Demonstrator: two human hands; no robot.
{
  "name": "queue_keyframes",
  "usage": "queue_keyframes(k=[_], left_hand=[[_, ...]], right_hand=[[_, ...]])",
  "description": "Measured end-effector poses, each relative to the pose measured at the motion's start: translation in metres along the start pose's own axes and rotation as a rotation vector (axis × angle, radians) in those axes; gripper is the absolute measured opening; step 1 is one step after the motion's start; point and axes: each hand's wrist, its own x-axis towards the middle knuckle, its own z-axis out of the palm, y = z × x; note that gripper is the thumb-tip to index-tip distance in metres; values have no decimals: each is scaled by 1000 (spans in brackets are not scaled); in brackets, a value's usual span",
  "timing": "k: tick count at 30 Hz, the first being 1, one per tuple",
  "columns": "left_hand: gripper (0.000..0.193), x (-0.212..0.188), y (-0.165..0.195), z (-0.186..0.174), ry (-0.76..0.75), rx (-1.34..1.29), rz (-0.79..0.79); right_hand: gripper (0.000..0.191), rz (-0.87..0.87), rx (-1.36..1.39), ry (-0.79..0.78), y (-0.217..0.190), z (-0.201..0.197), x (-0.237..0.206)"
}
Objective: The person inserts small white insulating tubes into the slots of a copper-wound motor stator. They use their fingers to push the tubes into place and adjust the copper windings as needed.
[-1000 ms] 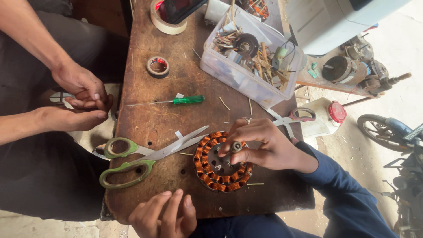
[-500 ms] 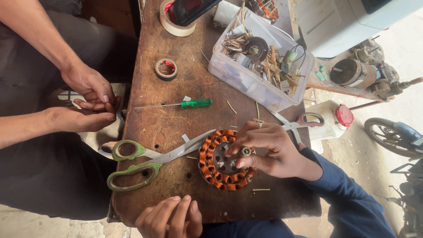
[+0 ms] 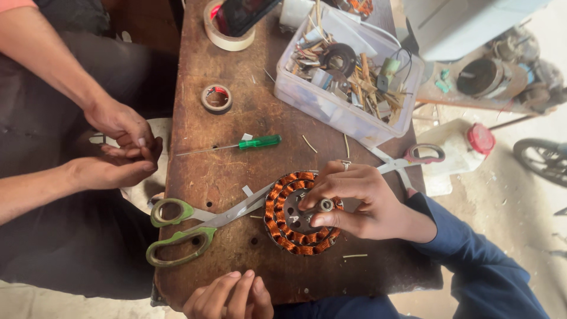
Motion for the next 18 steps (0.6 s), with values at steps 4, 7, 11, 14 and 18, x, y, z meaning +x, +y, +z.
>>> queue_keyframes(k=[4,7,11,14,18], left_hand=[[14,-14,-7,-3,-41,64,30],[15,-28,-13,-4,-99,86,37],[17,-49,-19,-3,-191,13,41],[17,-66,-23,2,-197,21,17],[18,-88,-25,12,-108,-1,-38]], right_hand=[[20,-45,20,5,2,-1,-1],[21,-56,41,7,4,0,-1],[21,-56,68,19,6,-1,-1],[21,-84,68,12,9,-3,-1],[21,-98,67,10,17,-5,1]])
